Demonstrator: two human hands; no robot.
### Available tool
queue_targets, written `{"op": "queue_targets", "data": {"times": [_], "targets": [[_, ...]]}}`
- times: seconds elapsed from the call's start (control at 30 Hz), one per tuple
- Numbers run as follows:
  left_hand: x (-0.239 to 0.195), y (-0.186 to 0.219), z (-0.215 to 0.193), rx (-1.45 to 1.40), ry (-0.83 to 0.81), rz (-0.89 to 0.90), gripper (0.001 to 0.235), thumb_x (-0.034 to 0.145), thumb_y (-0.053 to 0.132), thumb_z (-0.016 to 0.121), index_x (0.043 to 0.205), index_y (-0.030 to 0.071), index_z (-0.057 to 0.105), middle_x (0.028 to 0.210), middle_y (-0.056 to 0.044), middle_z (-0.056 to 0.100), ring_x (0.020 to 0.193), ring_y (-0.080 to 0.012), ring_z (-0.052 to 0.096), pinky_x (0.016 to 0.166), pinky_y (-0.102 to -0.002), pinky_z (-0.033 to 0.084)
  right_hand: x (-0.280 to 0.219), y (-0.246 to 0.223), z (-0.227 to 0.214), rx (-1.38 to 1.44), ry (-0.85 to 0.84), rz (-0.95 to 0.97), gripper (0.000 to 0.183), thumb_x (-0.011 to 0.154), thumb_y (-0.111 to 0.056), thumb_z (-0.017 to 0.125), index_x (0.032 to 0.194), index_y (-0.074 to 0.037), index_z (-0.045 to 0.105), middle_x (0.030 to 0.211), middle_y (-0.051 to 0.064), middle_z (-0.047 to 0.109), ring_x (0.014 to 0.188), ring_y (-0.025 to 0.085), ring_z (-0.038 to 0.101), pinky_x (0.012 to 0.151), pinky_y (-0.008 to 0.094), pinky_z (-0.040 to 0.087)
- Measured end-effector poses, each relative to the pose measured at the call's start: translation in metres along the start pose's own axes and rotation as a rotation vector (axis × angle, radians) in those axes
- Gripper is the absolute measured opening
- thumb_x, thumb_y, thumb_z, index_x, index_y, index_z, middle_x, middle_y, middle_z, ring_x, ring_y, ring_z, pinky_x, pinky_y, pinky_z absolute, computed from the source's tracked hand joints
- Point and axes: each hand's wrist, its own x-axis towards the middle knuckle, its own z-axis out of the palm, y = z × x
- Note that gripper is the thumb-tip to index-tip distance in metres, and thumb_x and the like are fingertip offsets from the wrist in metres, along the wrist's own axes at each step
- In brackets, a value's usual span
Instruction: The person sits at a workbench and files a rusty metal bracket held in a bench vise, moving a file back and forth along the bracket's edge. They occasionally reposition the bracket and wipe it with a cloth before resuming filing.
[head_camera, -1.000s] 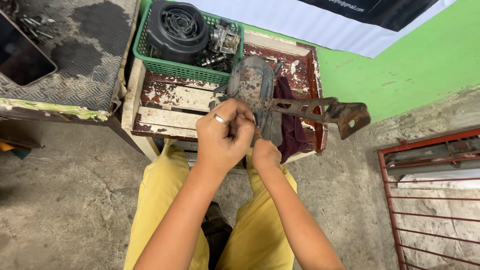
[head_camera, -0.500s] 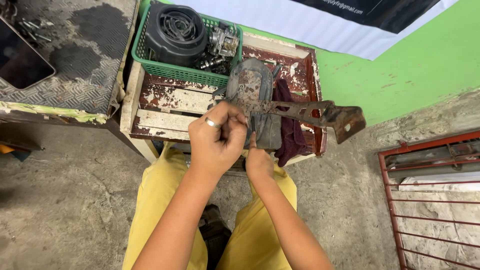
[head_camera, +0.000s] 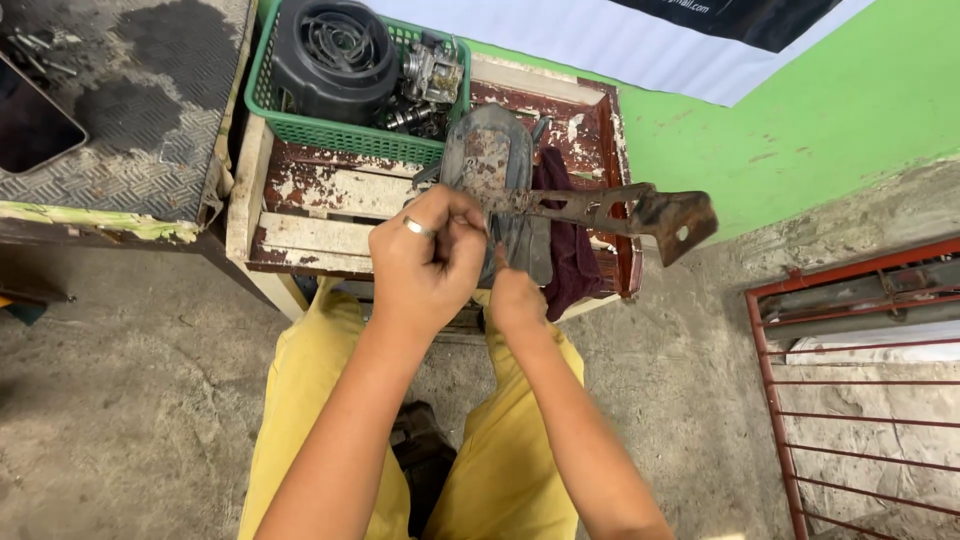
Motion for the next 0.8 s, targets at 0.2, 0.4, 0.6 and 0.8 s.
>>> {"op": "queue_targets", "data": {"times": [0.2,0.4,0.6,0.8], "targets": [[-0.002,-0.001,0.003,0.013,-0.020,0.024,0.016,0.086,0.001,0.059,0.078,0.013,0.068,0.046,-0.006,0.044,0.044,-0.0265,0.051,0.049,-0.035,0.049,0.021,0.015,0.020,-0.038,0.055,-0.018,0.072,0.089,0.003,0.060,0.157,-0.006,0.037,0.102,0.031,0.071,0.091,0.044,0.074,0.067,0.057,0.061],[-0.007,-0.006,-0.006,-0.020,-0.013,-0.039,0.018,0.088,0.000,0.056,0.079,0.012,0.067,0.048,-0.006,0.048,0.041,-0.0190,0.047,0.043,-0.030,0.043,-0.013,0.002,0.008,-0.047,0.016,-0.018,0.077,0.095,0.003,0.057,0.164,-0.006,0.022,0.109,0.032,0.071,0.096,0.040,0.074,0.075,0.050,0.062],[0.000,0.006,0.001,-0.017,0.007,-0.033,0.021,0.088,-0.001,0.054,0.077,0.010,0.068,0.047,-0.007,0.048,0.038,-0.0192,0.045,0.040,-0.030,0.043,-0.008,0.010,-0.005,0.590,0.077,-0.066,0.060,0.101,-0.002,0.045,0.159,-0.001,0.030,0.148,0.034,0.047,0.137,0.046,0.048,0.113,0.057,0.042],[-0.005,0.001,-0.005,-0.014,0.023,-0.041,0.020,0.087,0.000,0.056,0.076,0.013,0.068,0.048,-0.004,0.046,0.039,-0.0174,0.045,0.042,-0.029,0.044,-0.004,0.007,0.035,0.992,0.304,0.060,0.062,0.096,-0.003,0.047,0.157,-0.006,0.040,0.151,0.030,0.047,0.138,0.042,0.048,0.106,0.055,0.047]]}}
